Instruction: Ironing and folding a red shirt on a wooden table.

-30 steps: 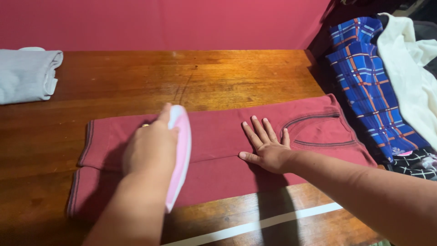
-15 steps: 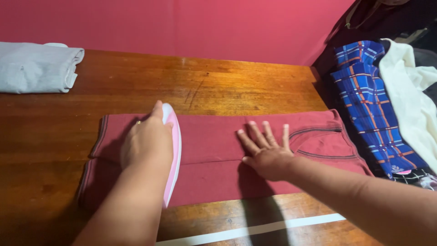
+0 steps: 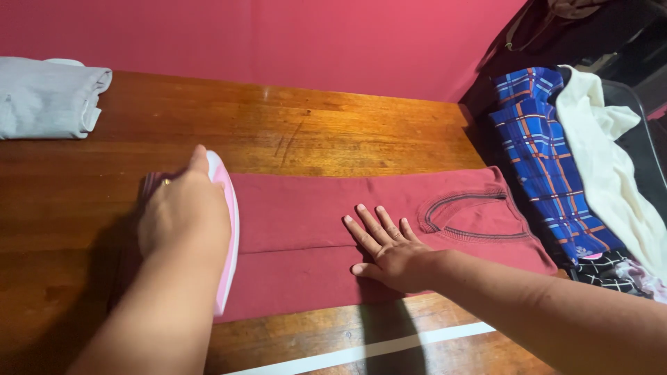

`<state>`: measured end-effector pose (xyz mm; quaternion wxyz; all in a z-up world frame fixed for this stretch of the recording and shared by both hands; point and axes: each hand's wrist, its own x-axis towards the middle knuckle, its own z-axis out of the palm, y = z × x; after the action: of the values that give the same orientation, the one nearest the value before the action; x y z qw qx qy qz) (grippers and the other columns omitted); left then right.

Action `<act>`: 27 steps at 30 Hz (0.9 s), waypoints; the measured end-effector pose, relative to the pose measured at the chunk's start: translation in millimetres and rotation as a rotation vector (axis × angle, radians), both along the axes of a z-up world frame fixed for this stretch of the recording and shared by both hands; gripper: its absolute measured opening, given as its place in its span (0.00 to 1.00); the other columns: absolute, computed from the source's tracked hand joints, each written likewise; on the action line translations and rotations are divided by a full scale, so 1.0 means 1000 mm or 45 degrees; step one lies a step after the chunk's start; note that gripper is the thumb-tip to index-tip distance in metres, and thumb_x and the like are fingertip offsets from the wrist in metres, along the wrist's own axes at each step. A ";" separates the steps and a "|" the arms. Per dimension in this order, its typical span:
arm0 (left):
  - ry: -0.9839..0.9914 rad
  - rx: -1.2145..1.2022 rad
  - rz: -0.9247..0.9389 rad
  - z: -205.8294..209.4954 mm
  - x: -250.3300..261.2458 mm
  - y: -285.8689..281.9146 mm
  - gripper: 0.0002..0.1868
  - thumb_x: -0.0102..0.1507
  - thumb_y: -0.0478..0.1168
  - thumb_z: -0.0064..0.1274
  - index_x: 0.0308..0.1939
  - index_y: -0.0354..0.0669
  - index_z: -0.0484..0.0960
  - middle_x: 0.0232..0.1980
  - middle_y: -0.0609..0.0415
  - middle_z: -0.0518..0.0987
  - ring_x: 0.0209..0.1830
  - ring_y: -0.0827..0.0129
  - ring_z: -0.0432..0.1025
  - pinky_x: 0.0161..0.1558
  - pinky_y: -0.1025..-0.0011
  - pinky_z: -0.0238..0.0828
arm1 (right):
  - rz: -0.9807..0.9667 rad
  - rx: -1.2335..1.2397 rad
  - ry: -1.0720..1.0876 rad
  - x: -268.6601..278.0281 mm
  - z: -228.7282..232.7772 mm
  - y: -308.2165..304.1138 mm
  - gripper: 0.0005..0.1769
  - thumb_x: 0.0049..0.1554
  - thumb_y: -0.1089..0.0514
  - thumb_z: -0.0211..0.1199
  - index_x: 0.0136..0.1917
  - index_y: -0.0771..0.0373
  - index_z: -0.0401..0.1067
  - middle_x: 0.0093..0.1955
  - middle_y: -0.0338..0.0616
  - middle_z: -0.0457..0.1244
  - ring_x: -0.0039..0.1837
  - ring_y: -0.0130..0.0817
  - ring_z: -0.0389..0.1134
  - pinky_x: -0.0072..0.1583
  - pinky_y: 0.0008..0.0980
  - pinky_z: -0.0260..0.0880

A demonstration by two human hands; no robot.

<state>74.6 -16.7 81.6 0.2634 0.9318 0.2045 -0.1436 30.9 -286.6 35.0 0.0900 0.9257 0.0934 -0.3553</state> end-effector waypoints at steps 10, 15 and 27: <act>-0.019 -0.225 0.307 -0.011 0.032 0.014 0.41 0.74 0.33 0.37 0.81 0.60 0.28 0.76 0.27 0.57 0.75 0.31 0.55 0.68 0.33 0.55 | -0.039 -0.022 -0.001 0.000 -0.001 0.003 0.49 0.64 0.26 0.37 0.83 0.36 0.12 0.87 0.30 0.11 0.86 0.45 0.13 0.82 0.58 0.23; 0.078 -0.269 0.249 0.034 -0.009 -0.009 0.45 0.72 0.34 0.38 0.86 0.56 0.29 0.52 0.29 0.78 0.34 0.51 0.78 0.33 0.58 0.76 | -0.062 -0.046 -0.015 0.000 -0.004 0.005 0.48 0.65 0.27 0.37 0.84 0.36 0.13 0.87 0.29 0.11 0.86 0.44 0.13 0.82 0.57 0.23; -0.152 -0.470 0.118 0.000 -0.001 -0.021 0.38 0.72 0.42 0.39 0.83 0.46 0.39 0.64 0.33 0.74 0.68 0.41 0.69 0.62 0.43 0.69 | -0.195 0.011 -0.095 -0.017 -0.017 0.005 0.45 0.65 0.27 0.35 0.85 0.36 0.18 0.88 0.32 0.15 0.86 0.49 0.16 0.81 0.59 0.29</act>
<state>73.7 -37.8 81.9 0.4478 0.8641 0.2012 -0.1109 14.3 -281.8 18.3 0.0620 0.9431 0.0204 -0.3259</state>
